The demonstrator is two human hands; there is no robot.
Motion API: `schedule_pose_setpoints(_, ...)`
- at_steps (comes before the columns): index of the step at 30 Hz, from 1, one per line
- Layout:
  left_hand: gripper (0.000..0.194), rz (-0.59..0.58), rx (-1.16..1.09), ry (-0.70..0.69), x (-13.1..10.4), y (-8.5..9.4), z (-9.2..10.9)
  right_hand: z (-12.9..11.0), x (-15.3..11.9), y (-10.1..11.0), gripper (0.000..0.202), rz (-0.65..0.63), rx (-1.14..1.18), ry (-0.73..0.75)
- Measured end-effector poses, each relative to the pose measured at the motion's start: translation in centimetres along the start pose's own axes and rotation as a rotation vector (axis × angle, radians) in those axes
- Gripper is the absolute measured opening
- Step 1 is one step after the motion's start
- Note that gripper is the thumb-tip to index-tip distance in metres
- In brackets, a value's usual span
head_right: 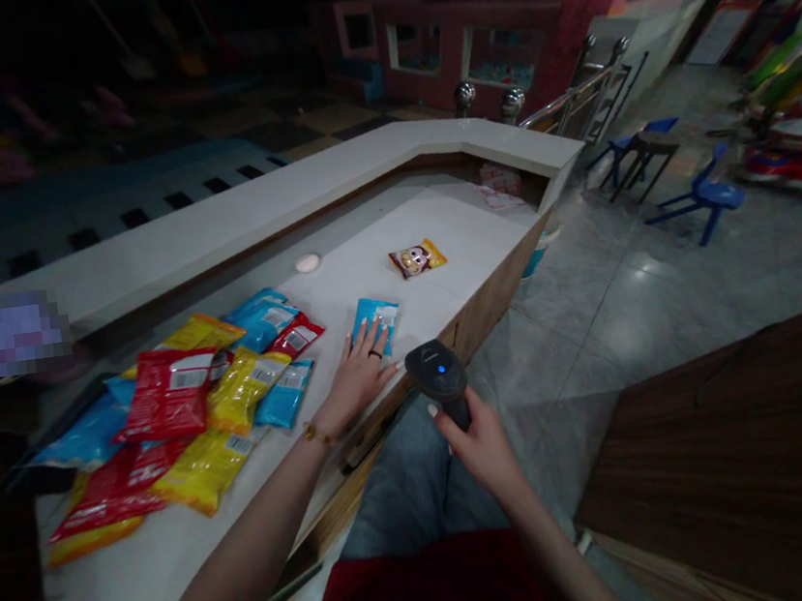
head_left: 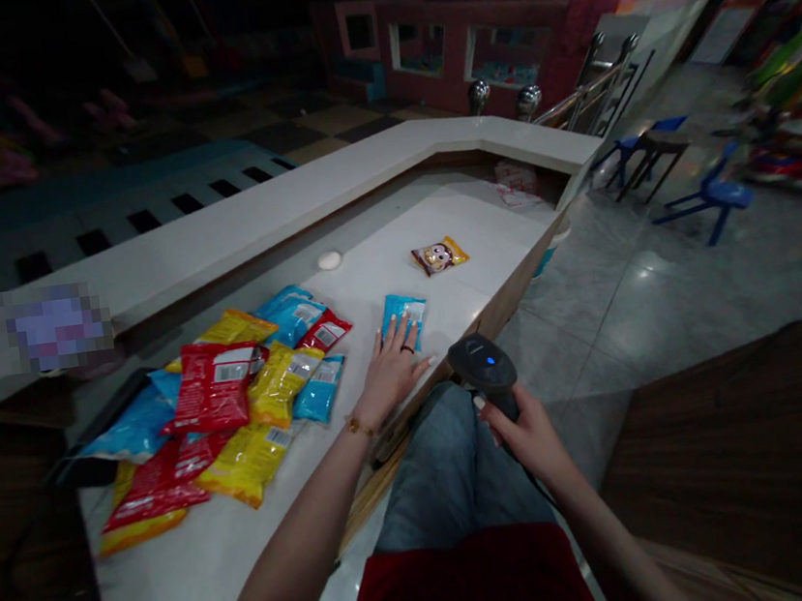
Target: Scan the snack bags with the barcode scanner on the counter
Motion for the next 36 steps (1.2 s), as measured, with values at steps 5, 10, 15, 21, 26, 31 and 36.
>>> schedule_pose_setpoints(5, 0.043, 0.128, -0.174, 0.04, -3.0, 0.6, 0.1, 0.6, -0.2, -0.7, 0.036, -0.015, 0.02, -0.005)
schedule_pose_setpoints(10, 0.048, 0.23, -0.168, 0.212, -3.3, 1.3, -1.1, 0.6, -0.1, -1.2, 0.029, -0.04, 0.026, 0.027)
schedule_pose_setpoints(15, 0.065, 0.163, -0.06, 0.235, -3.2, 1.3, -0.3, 0.4, -0.1, -1.7, 0.026, -0.062, -0.011, 0.028)
schedule_pose_setpoints(21, 0.067, 0.169, -0.061, 0.199, -3.3, 1.7, 0.3, 0.4, 0.0, -2.5, 0.026, -0.104, -0.067, 0.023)
schedule_pose_setpoints(26, 0.068, 0.207, -0.093, 0.191, -3.5, 2.0, 0.1, 0.7, 0.0, -2.5, 0.027, -0.103, -0.076, 0.009)
schedule_pose_setpoints(31, 0.069, 0.227, -0.112, 0.2, -3.6, 2.1, -0.1, 0.9, 0.1, -2.3, 0.027, -0.092, -0.056, 0.006)
schedule_pose_setpoints(36, 0.068, 0.219, -0.118, 0.201, -3.6, 1.9, -0.2, 0.7, 0.1, -2.3, 0.026, -0.084, -0.077, 0.011)
Point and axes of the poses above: each hand's wrist, its own x-axis towards the middle knuckle, its own y-axis out of the back of the hand, z = x × y, the point moved 9 cm from there along x, towards the middle knuckle, and after that the axes turned 6 degrees about x, right-handed, at the moved point
